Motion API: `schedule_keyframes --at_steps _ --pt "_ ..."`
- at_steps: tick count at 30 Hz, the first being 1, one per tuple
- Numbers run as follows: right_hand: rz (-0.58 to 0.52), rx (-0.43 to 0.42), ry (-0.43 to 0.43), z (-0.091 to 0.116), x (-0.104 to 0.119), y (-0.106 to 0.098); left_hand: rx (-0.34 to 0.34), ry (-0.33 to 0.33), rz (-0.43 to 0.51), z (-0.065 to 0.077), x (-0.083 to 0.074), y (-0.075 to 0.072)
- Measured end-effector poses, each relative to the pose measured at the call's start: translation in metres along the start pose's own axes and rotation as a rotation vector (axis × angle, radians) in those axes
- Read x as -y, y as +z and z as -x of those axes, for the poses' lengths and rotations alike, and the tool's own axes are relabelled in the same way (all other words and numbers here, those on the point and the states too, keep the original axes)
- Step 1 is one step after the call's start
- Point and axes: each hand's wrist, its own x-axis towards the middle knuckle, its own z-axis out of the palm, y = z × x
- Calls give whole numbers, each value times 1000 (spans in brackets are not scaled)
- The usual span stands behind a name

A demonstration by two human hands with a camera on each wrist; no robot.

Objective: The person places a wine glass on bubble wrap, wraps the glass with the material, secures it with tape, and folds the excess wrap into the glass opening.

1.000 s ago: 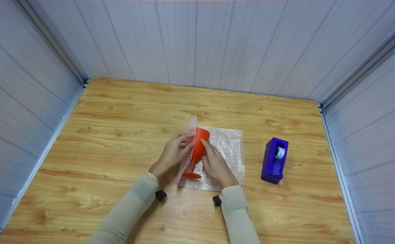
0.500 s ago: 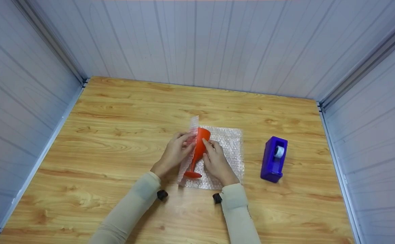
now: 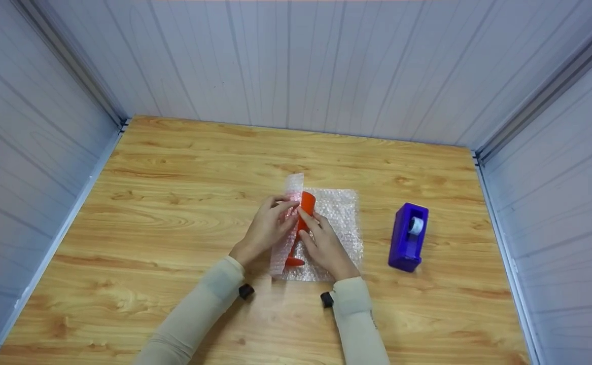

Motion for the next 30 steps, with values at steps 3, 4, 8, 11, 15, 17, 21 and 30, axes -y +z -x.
schedule_keyframes --at_steps 3,4,8,11,15,17,21,30 --pt "13 18 32 0 1 -2 11 1 -28 -1 -2 0" --pt "14 23 39 0 1 -3 14 1 -36 -1 -3 0" --pt "5 28 30 -1 0 -4 4 -2 -14 -2 -3 0" --pt "-13 14 10 -1 -2 -4 -23 -8 29 -3 -1 0" --pt "-38 0 -8 0 -3 -2 -44 -10 67 -3 2 2" --pt "-41 -1 -6 1 -3 -1 -44 -15 79 -2 4 3" --pt "-40 4 19 2 -3 2 -30 -52 111 -1 6 4" --pt "-104 26 112 2 0 -1 24 -82 127 -1 4 4"
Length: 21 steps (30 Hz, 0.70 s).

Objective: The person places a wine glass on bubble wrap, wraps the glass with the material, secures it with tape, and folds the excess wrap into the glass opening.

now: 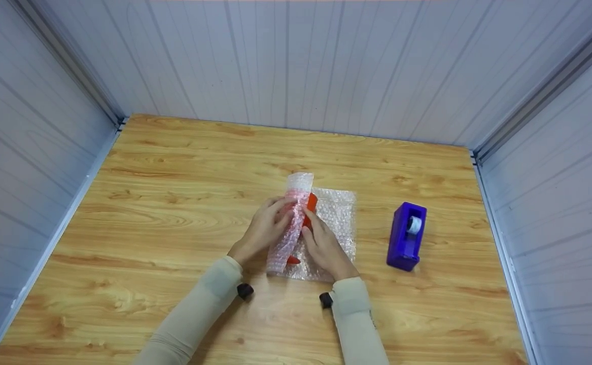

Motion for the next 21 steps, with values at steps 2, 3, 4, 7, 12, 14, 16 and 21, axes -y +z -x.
schedule_keyframes --at_steps 2,3,4,7,12,14,16,21 --pt "0 -22 -13 0 0 0 0 5 -4 1 0 0" --pt "2 -37 -23 -1 0 -1 2 7 -6 1 0 0" --pt "1 -51 -32 -1 0 -1 4 10 -6 1 0 0" --pt "11 -97 -77 -2 2 -1 3 15 -8 1 -2 1" --pt "66 -137 -166 -3 2 -2 7 38 -36 0 -4 2" --pt "86 -145 -192 -3 2 -2 11 43 -49 0 -4 3" --pt "87 -144 -200 -3 2 -2 12 44 -60 0 -4 4" --pt "61 -111 -155 -2 -2 1 13 39 -71 2 -4 4"
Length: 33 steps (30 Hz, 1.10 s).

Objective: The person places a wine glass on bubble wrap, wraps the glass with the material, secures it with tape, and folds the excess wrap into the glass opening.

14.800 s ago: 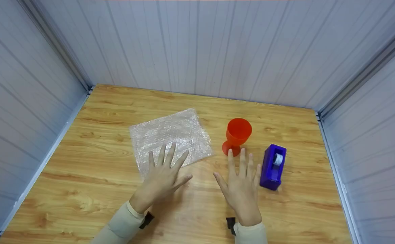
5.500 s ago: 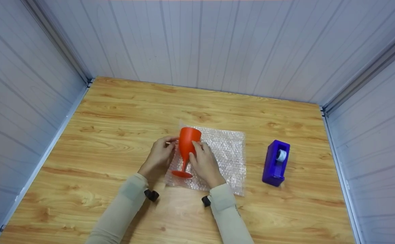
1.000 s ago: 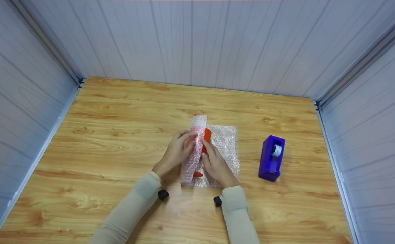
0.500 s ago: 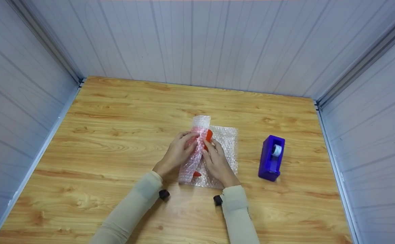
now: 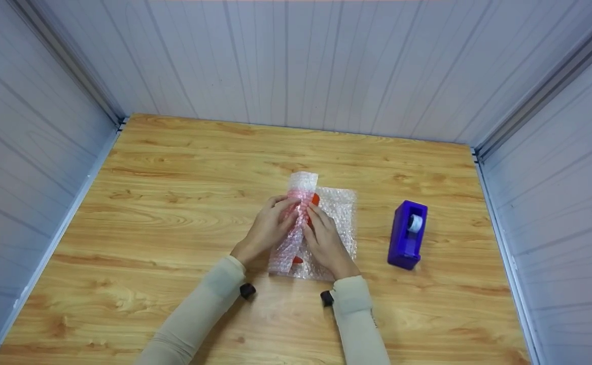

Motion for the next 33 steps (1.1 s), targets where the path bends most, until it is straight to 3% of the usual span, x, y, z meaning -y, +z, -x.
schedule_keyframes --at_steps 5,12,21,33 --pt "-2 27 17 0 -1 -1 -3 -12 -4 0 1 0" --pt "19 -47 -49 0 -4 -2 23 -77 77 2 3 0" --pt "-74 29 109 7 -8 -5 8 -68 112 4 5 0" --pt "-127 45 140 12 -11 -10 54 -69 167 3 2 6"
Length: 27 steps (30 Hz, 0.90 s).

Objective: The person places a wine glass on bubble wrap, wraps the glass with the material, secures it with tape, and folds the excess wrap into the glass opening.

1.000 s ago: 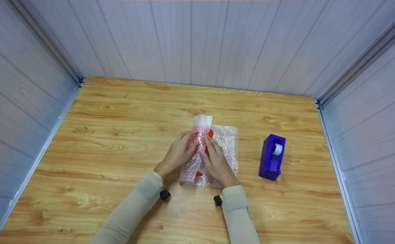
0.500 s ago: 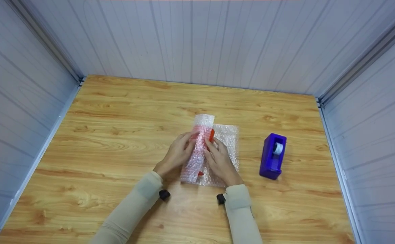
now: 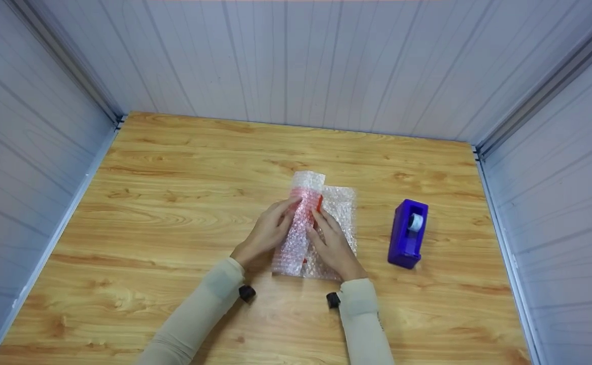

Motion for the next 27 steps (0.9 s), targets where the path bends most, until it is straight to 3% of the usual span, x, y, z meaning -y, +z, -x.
schedule_keyframes --at_steps 10,16,23,27 --pt "-21 20 -6 5 -5 1 -61 71 0 -1 2 0" --pt "-21 22 -15 5 -3 4 -48 43 21 0 0 -4" --pt "34 -35 -63 2 -1 5 -46 56 19 -1 -1 -2" --pt "3 -30 -48 2 -1 5 -49 51 8 -1 -1 -2"
